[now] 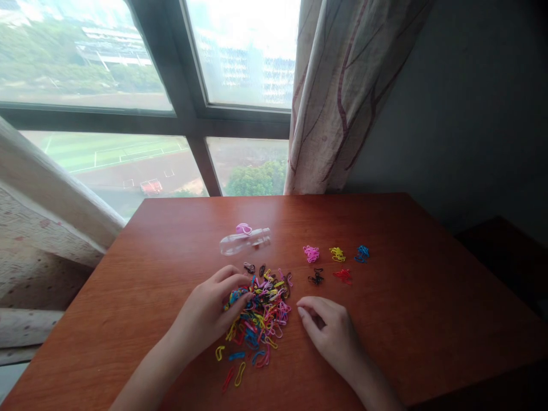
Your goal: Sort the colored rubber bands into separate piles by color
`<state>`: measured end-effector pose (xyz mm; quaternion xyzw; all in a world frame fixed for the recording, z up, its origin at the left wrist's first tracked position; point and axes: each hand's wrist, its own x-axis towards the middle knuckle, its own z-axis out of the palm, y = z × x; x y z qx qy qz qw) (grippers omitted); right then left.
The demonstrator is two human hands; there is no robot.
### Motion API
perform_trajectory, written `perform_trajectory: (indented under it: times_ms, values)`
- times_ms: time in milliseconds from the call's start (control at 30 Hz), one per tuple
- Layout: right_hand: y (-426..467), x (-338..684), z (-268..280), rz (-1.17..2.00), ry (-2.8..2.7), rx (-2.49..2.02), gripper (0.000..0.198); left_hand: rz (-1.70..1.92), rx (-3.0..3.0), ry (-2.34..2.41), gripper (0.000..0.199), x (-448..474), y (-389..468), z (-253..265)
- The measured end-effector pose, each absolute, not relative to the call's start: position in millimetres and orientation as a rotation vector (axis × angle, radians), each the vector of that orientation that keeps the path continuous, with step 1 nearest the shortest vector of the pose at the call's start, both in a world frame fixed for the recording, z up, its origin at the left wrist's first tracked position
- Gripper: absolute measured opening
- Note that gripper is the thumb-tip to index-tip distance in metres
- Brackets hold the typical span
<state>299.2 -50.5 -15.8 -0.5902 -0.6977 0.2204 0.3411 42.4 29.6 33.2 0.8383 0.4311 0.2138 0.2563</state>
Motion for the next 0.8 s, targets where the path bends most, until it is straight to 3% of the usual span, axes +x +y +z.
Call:
perform_trajectory:
  times_ms: [267, 400, 800]
  values:
    - [-49, 299, -13, 0.558, -1.859, -1.544, 0.016, 0.415, 2.493, 1.016, 0.025, 50, 16, 34]
    - [-50, 296, -12, 0.559, -1.877, -1.553, 0.016, 0.356, 2.522, 1.004, 0.020, 58, 12, 32]
    - [-51, 275, -11, 0.634, -1.909, -1.425, 0.015, 0.560, 2.396, 1.029, 0.018, 55, 19, 13]
